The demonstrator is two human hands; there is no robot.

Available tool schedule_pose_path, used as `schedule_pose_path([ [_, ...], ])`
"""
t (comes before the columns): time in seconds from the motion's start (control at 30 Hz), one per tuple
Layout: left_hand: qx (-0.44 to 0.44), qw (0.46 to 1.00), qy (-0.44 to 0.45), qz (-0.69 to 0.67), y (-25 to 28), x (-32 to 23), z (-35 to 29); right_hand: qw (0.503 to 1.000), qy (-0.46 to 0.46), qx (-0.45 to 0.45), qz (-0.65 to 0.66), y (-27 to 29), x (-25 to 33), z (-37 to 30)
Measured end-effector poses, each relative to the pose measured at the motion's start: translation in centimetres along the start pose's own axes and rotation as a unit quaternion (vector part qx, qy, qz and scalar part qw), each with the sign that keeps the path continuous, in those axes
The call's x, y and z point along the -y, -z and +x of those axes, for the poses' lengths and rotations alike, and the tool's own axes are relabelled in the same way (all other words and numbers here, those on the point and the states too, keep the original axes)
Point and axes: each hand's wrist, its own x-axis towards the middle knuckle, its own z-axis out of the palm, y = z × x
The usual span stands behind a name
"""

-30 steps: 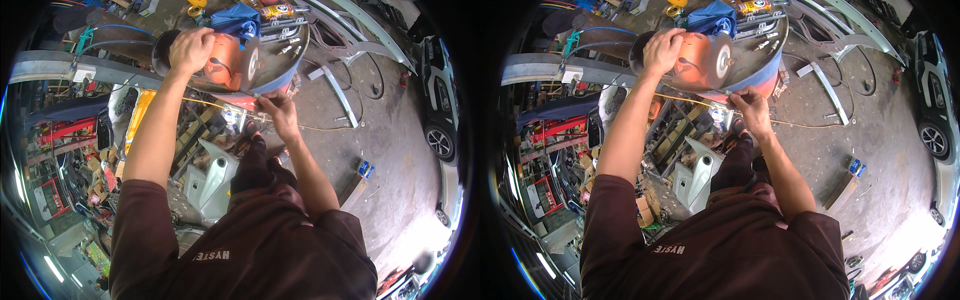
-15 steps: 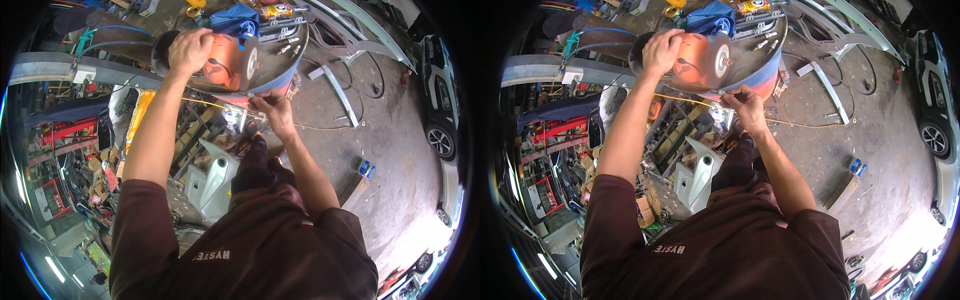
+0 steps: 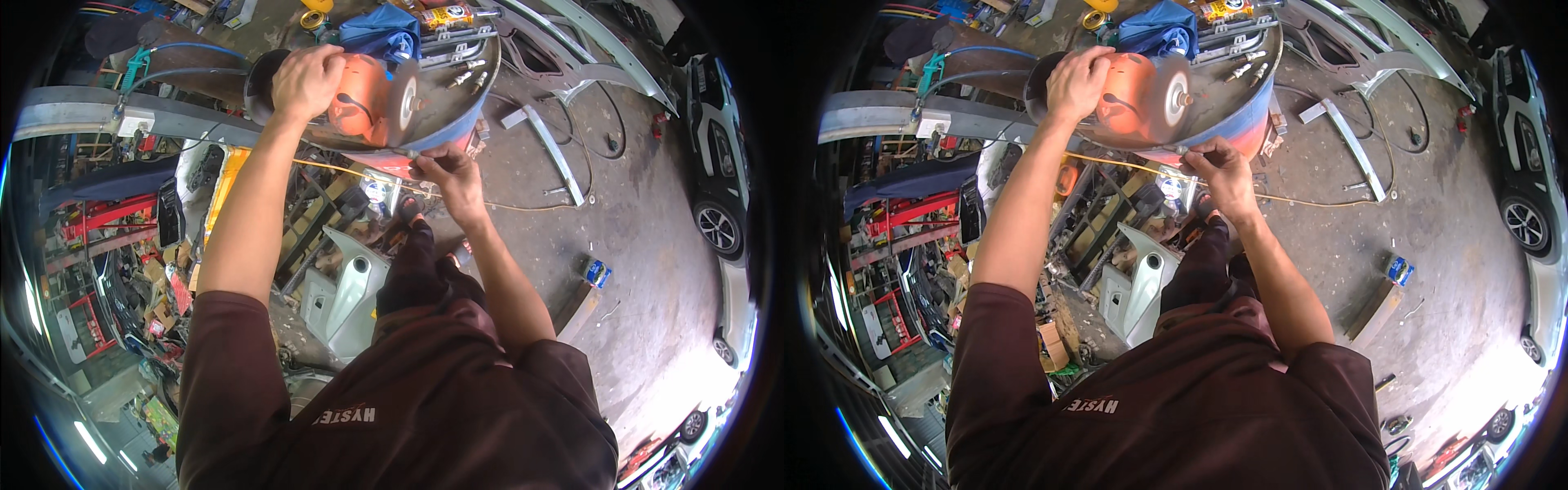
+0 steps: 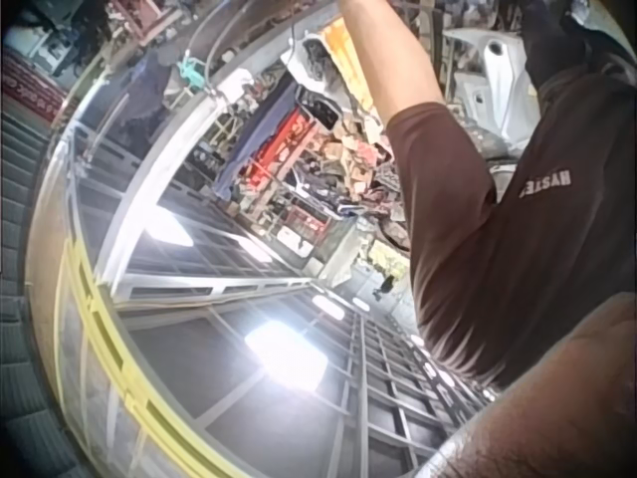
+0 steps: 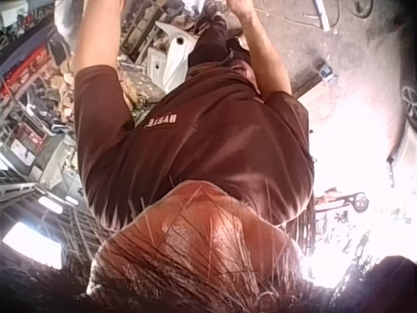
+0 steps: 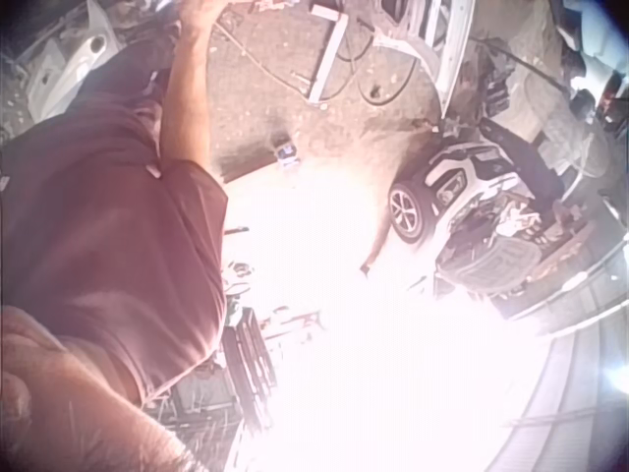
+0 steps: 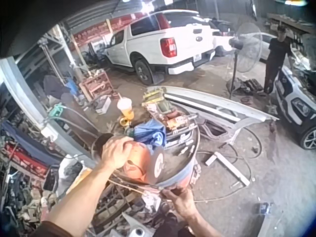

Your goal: The person uses a bench grinder to sharpen or smooth the tip of a small metal automotive component, rotating it against the abrasive wheel before handing the tool to another person who continues the task.

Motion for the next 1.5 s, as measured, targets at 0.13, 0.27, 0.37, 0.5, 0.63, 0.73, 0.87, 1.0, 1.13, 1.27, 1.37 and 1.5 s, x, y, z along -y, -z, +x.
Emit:
schedule_pose_path([
  [0.13, 0.0, 1.0, 0.0, -0.003, 0.12, -0.05, -0.02, 1.0, -0.001, -0.005, 0.008, 0.42, -0.4, 0.07],
  [0.27, 0.004, 1.0, 0.004, 0.0, 0.19, -0.17, -0.07, 1.0, 0.0, -0.01, -0.002, 0.58, -0.13, -0.02],
  [0.37, -0.03, 0.999, -0.011, -0.017, 0.0, -0.35, -0.05, 1.0, 0.0, -0.002, 0.012, 0.91, -0.37, 0.02],
  [0.5, -0.03, 0.999, -0.011, -0.017, 0.04, -0.27, -0.05, 1.0, 0.002, -0.005, 0.012, 0.9, -0.3, -0.16],
  [0.63, -0.028, 0.999, -0.007, -0.014, 0.05, -0.39, 0.0, 0.999, -0.001, -0.001, 0.033, 0.82, 0.07, -0.49],
  [0.73, -0.03, 0.999, 0.005, -0.016, -0.2, -0.16, -0.01, 0.999, -0.01, -0.002, 0.05, 0.66, 0.17, -0.6],
  [0.87, -0.023, 1.0, 0.008, -0.009, -0.19, -0.13, 0.04, 0.999, -0.01, -0.003, 0.051, 0.41, 0.27, -0.66],
  [1.0, -0.019, 1.0, -0.002, -0.013, -0.15, -0.04, 0.11, 0.998, -0.018, -0.005, 0.06, 0.38, 0.07, -0.61],
  [1.13, -0.014, 1.0, 0.008, -0.014, -0.12, -0.16, 0.08, 0.998, -0.014, 0.0, 0.065, 0.41, -0.13, -0.61],
  [1.27, -0.019, 1.0, 0.008, -0.012, -0.18, -0.12, 0.07, 0.998, -0.017, -0.002, 0.06, 0.36, -0.21, -0.62],
  [1.37, -0.017, 1.0, -0.006, -0.012, -0.16, 0.03, 0.09, 0.999, -0.014, -0.005, 0.051, 0.33, -0.25, -0.65],
  [1.5, -0.019, 1.0, -0.009, -0.015, -0.05, -0.18, 0.07, 0.998, -0.019, -0.013, 0.053, 0.27, -0.17, -0.71],
])
